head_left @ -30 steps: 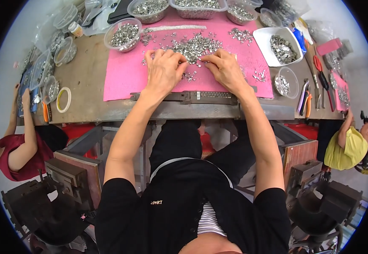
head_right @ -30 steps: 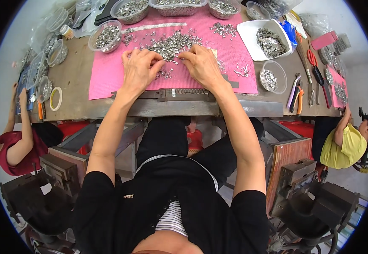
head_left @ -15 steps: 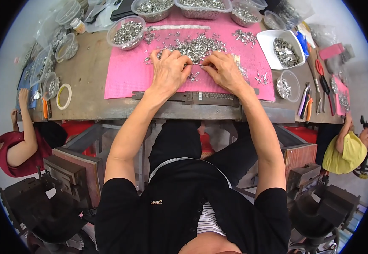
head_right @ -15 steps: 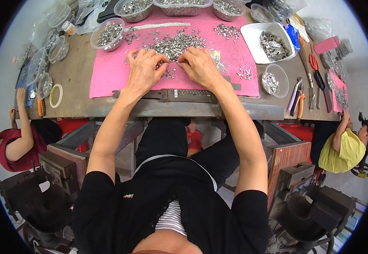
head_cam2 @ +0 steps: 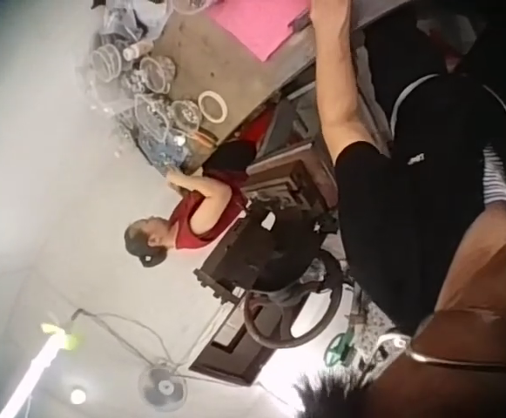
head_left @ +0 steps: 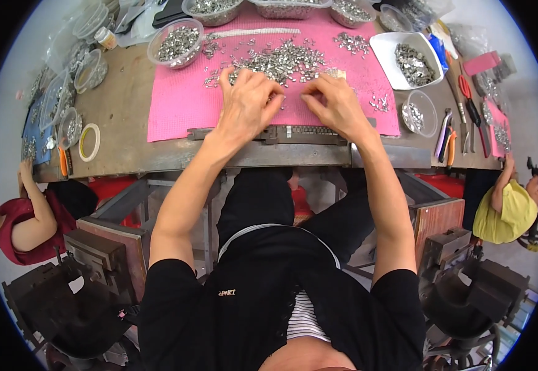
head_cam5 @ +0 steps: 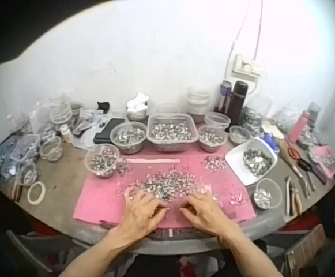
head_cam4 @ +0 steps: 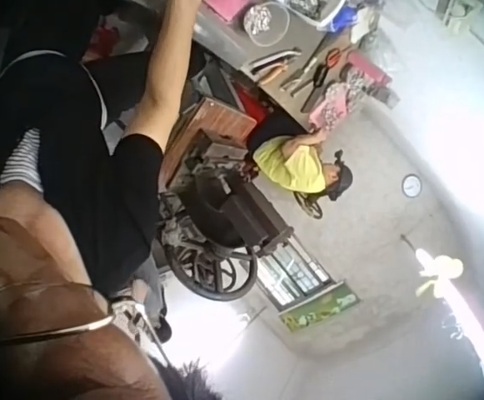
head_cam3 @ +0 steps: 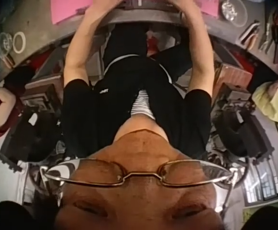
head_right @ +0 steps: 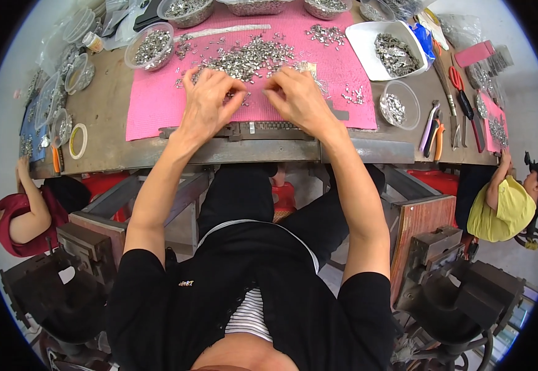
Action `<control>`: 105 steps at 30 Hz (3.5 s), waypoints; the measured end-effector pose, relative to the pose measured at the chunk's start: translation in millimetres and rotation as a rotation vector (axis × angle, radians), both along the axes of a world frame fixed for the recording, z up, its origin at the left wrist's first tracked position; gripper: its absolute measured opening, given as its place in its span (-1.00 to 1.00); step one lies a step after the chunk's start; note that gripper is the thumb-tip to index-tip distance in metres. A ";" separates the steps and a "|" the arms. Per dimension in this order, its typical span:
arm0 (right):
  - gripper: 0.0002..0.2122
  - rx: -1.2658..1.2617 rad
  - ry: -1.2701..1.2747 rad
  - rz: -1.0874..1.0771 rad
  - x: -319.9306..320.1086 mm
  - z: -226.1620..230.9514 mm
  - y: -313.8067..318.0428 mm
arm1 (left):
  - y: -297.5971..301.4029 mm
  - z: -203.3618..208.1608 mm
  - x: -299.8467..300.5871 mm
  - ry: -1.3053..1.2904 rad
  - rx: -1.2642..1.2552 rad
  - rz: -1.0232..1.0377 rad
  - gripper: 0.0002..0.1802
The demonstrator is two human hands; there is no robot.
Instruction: Manually picking and placing small metal components onto a sorting strip.
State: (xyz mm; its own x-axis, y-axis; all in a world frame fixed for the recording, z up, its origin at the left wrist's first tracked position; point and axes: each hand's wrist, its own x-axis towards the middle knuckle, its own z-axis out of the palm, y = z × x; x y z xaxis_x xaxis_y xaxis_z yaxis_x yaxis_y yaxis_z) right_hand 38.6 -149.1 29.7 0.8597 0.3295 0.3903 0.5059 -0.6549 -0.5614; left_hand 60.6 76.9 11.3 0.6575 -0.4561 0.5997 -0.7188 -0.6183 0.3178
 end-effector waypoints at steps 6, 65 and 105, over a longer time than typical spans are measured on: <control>-0.89 0.043 -0.025 -0.055 -56.9 -4.7 -7.5 | -17.0 -4.9 -40.2 0.113 -0.152 -0.220 -0.86; -0.67 -0.408 -0.041 -0.053 -28.2 -9.7 -21.5 | -32.8 -15.7 -48.7 0.050 -0.062 -0.162 -0.81; -0.91 -0.120 -0.077 -0.194 -11.2 -23.9 -22.8 | -41.2 -8.3 13.3 0.160 0.034 -0.154 -0.88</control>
